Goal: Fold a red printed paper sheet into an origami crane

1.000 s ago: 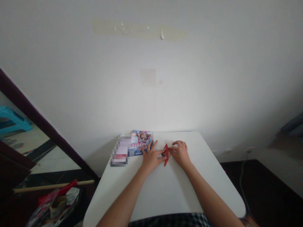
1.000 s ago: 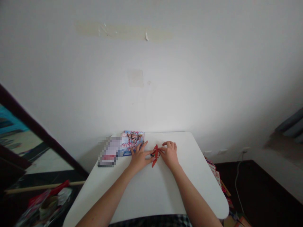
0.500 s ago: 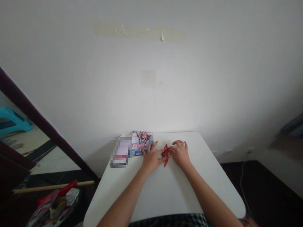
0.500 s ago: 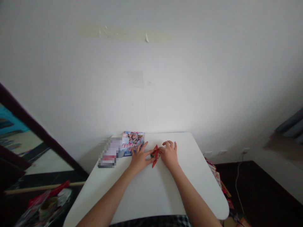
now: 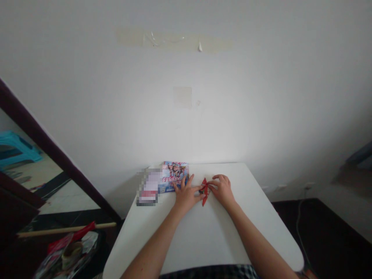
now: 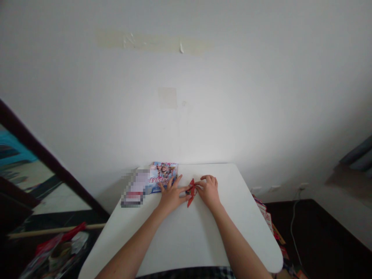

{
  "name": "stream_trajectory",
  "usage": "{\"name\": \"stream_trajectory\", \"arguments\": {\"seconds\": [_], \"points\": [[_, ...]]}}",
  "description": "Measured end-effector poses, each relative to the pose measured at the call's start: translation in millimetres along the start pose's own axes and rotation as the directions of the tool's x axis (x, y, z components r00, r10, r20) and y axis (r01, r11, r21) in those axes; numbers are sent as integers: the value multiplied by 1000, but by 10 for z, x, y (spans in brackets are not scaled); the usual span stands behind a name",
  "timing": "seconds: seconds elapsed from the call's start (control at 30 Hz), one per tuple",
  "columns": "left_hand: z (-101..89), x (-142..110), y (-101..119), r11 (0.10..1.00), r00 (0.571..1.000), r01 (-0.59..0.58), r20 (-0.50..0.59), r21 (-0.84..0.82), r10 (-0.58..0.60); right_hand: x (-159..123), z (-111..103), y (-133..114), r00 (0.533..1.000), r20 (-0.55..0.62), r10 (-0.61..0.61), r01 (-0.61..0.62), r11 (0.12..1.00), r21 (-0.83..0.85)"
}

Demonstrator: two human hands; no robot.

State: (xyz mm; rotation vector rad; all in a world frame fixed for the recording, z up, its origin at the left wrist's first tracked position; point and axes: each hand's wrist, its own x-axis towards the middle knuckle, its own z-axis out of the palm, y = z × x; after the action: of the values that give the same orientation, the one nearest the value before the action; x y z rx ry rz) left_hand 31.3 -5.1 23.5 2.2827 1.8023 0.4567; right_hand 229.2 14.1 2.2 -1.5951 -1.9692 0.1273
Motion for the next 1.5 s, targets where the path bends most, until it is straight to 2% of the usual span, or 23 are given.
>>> {"name": "stream_trajectory", "arguments": {"seconds": [0.6, 1.03, 1.33, 1.5], "points": [[-33, 0, 4, 1000, 1000, -6, 29, 8, 6, 49, -37, -31, 987, 75, 143, -139, 989, -52], [-32, 22, 0, 999, 999, -15, 51, 36, 14, 97, 4, -57, 969, 136, 207, -187, 971, -147], [5, 13, -20, 1000, 999, -1, 32, 14, 0, 40, -2, -67, 979, 92, 181, -166, 974, -155], [-19, 10, -9, 1000, 999, -2, 40, 11, 2, 76, -22, -92, 965, 151, 213, -185, 966, -178]]}}
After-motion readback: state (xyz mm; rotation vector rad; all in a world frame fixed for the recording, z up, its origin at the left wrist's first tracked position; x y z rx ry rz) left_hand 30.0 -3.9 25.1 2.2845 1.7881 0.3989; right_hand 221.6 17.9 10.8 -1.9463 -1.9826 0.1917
